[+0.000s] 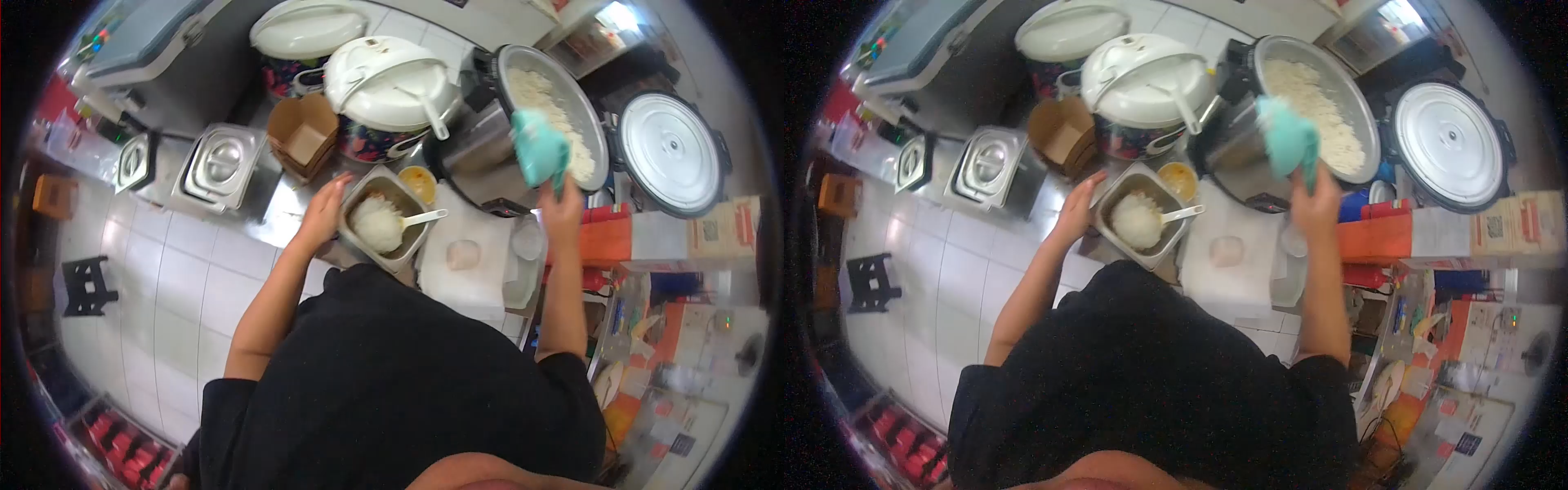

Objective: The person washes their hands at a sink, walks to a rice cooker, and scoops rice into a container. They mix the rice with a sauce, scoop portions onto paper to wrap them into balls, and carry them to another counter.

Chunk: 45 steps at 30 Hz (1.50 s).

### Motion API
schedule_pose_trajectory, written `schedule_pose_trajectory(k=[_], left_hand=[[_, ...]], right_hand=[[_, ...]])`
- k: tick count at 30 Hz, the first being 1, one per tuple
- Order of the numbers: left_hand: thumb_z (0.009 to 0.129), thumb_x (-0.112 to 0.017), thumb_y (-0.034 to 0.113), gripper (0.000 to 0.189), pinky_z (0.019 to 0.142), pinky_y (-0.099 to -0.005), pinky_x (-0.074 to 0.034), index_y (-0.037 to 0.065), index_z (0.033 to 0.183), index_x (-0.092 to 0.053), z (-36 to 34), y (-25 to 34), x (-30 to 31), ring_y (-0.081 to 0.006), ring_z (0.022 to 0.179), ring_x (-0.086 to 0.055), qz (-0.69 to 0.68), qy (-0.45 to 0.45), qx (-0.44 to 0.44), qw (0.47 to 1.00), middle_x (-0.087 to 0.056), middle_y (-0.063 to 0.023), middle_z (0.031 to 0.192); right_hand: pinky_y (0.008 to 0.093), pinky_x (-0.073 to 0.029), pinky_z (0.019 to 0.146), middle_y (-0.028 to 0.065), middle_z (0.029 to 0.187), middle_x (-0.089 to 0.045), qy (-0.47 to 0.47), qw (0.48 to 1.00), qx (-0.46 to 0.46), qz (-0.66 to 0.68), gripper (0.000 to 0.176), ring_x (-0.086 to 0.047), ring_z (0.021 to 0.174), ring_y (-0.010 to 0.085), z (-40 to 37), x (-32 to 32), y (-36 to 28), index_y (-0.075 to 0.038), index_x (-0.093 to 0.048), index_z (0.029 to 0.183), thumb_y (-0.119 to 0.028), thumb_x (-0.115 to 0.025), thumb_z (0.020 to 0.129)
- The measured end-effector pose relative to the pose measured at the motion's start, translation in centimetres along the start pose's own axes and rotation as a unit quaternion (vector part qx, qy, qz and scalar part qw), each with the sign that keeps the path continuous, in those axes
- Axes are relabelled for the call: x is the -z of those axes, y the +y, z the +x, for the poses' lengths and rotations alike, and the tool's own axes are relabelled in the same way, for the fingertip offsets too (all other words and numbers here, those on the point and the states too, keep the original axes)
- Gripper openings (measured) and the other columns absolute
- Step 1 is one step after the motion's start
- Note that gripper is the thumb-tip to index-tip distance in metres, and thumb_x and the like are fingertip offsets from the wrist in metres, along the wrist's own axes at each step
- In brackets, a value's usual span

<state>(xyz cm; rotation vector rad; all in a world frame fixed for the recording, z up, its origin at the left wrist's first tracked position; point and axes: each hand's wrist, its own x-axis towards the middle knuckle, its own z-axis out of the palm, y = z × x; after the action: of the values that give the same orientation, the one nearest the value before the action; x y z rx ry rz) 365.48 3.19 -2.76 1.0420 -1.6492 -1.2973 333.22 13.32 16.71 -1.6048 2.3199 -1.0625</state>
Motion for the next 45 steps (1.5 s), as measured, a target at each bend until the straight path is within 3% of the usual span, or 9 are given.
schedule_pose_trajectory(k=[1, 5, 11, 13, 17, 27, 35, 39, 45], left_hand=[[0.095, -0.032, 0.029, 0.042, 0.098, -0.0328, -0.031, -0.002, 0.114, -0.053, 0.2, 0.6, -0.3, -0.027, 0.118, -0.044, -0.003, -0.007, -0.008, 1.0, -0.049, -0.0176, 0.123], [0.095, -0.034, 0.025, 0.038, 0.099, -0.0332, -0.03, -0.004, 0.111, -0.054, 0.9, 2.8, -1.6, -0.0278, 0.118, -0.043, -0.001, 0.012, -0.046, 0.999, -0.049, -0.0185, 0.123], [0.094, -0.034, 0.025, 0.039, 0.1, -0.0333, -0.029, -0.004, 0.112, -0.052, 0.8, 5.8, -4.1, -0.0281, 0.12, -0.041, 0.006, 0.0, -0.08, 0.997, -0.046, -0.0177, 0.127], [0.094, -0.033, 0.026, 0.041, 0.101, -0.0337, -0.028, -0.005, 0.114, -0.051, -0.2, 5.2, -3.9, -0.0275, 0.12, -0.041, 0.016, 0.018, -0.075, 0.997, -0.045, -0.0176, 0.128], [0.095, -0.031, 0.026, 0.041, 0.101, -0.0339, -0.027, -0.004, 0.114, -0.052, -1.6, 4.9, -3.5, -0.0261, 0.12, -0.041, -0.03, 0.078, -0.022, 0.996, -0.045, -0.0173, 0.128], [0.096, -0.029, 0.027, 0.043, 0.102, -0.0341, -0.026, -0.003, 0.114, -0.052, -0.3, 5.3, -3.9, -0.0257, 0.12, -0.04, -0.035, 0.051, -0.058, 0.996, -0.046, -0.017, 0.126], [0.096, -0.028, 0.031, 0.047, 0.102, -0.0347, -0.026, -0.005, 0.111, -0.053, 0.1, 6.1, -2.0, -0.025, 0.12, -0.04, -0.046, 0.036, -0.05, 0.997, -0.046, -0.0165, 0.127], [0.096, -0.028, 0.031, 0.047, 0.102, -0.0343, -0.026, -0.004, 0.11, -0.055, -0.5, 5.9, 0.2, -0.0247, 0.119, -0.041, -0.027, 0.036, -0.039, 0.998, -0.046, -0.0152, 0.126], [0.095, -0.028, 0.03, 0.044, 0.101, -0.0341, -0.026, -0.001, 0.109, -0.056, -0.8, 4.9, 2.7, -0.0247, 0.119, -0.041, -0.035, 0.006, -0.056, 0.998, -0.048, -0.0151, 0.125]], right_hand=[[0.0323, -0.044, 0.069, 0.0154, 0.081, -0.06, 0.004, 0.997, -0.074, -0.019, 0.021, -0.057, 0.074, 0.0218, 2.3, 2.1, -1.1, 0.0, -0.055, 0.101, -0.013, -0.053, 0.085], [0.0419, -0.044, 0.074, 0.021, 0.087, -0.061, 0.05, 0.965, 0.197, -0.165, 0.028, -0.059, 0.084, 0.0342, 13.6, 4.5, 3.2, -0.001, -0.056, 0.102, -0.024, -0.05, 0.087], [0.047, -0.045, 0.077, 0.0252, 0.096, -0.059, -0.079, 0.928, 0.023, -0.363, 0.025, -0.056, 0.09, 0.0418, 25.2, 0.1, 12.7, 0.002, -0.057, 0.092, -0.019, -0.046, 0.087], [0.0495, -0.044, 0.072, 0.0276, 0.088, -0.059, -0.131, 0.915, 0.123, -0.362, 0.033, -0.057, 0.085, 0.042, 30.2, -5.1, 22.8, 0.006, -0.056, 0.091, -0.026, -0.047, 0.087], [0.0439, -0.048, 0.057, 0.0244, 0.076, -0.06, -0.256, 0.91, 0.106, -0.31, 0.031, -0.062, 0.065, 0.0338, 23.5, -3.1, 10.8, 0.009, -0.055, 0.09, -0.02, -0.043, 0.088], [0.0315, -0.036, 0.036, 0.0022, 0.052, -0.041, -0.543, 0.824, -0.115, -0.113, 0.032, -0.044, 0.037, 0.0137, 18.3, 0.6, 8.1, 0.003, -0.052, 0.087, -0.029, -0.047, 0.09], [0.0208, -0.026, 0.033, -0.0071, 0.05, -0.028, -0.488, 0.813, -0.28, 0.15, 0.039, -0.031, 0.039, 0.0046, 18.8, 8.9, 8.3, 0.006, -0.049, 0.106, -0.03, -0.048, 0.091], [0.0208, -0.026, 0.031, -0.0065, 0.049, -0.028, -0.433, 0.861, -0.226, 0.145, 0.041, -0.032, 0.035, 0.0049, 15.7, 10.7, 5.5, 0.006, -0.047, 0.106, -0.031, -0.046, 0.091], [0.0198, -0.032, 0.029, -0.0031, 0.048, -0.035, -0.448, 0.808, -0.218, 0.315, 0.034, -0.037, 0.03, 0.0067, 7.0, 6.8, 0.9, 0.002, -0.05, 0.1, -0.03, -0.043, 0.092]])
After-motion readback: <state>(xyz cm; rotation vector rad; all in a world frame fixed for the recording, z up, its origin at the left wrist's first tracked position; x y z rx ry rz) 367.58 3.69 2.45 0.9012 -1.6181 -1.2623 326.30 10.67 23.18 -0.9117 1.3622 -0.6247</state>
